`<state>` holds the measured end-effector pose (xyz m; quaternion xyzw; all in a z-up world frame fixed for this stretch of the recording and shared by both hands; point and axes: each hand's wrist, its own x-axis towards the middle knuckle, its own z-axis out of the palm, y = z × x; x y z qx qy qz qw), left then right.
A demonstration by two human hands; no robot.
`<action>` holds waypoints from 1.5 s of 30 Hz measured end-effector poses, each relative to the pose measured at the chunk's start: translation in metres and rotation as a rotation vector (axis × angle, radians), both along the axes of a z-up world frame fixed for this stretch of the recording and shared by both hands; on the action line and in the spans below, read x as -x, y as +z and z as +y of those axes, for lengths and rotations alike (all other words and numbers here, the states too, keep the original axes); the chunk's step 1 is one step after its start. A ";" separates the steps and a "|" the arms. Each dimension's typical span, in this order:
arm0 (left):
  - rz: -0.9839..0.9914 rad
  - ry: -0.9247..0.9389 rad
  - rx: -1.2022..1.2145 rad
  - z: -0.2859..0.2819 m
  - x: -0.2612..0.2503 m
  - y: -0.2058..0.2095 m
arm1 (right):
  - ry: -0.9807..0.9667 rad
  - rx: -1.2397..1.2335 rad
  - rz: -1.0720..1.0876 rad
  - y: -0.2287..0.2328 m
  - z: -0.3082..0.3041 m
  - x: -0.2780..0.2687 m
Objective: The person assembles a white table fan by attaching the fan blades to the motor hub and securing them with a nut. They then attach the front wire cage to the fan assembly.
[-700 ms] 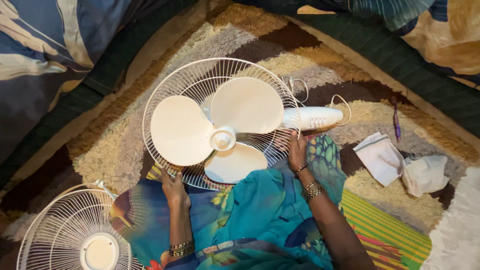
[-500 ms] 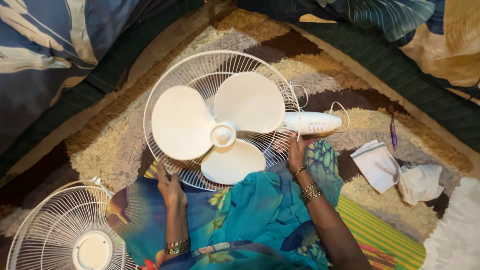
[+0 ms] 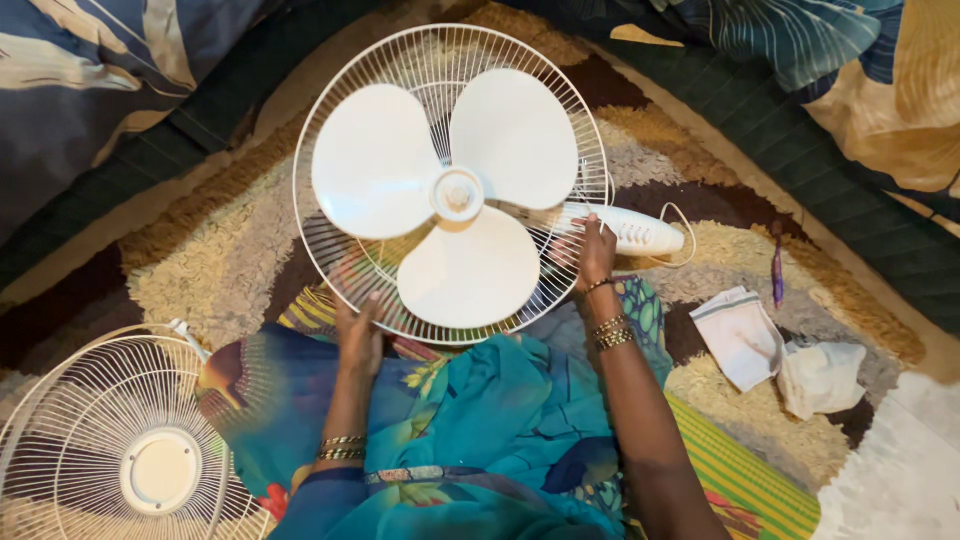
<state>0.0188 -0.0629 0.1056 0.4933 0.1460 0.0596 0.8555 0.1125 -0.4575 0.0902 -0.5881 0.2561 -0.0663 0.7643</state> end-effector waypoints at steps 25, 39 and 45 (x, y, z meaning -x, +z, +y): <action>-0.132 -0.144 0.225 -0.060 -0.015 -0.022 | 0.585 1.867 0.104 0.017 -0.121 -0.024; -0.133 0.015 0.204 -0.071 -0.037 -0.056 | 0.528 1.659 -0.240 0.002 -0.160 0.033; -0.029 0.281 0.078 -0.072 -0.046 -0.091 | 0.540 1.076 -0.121 -0.045 -0.147 0.112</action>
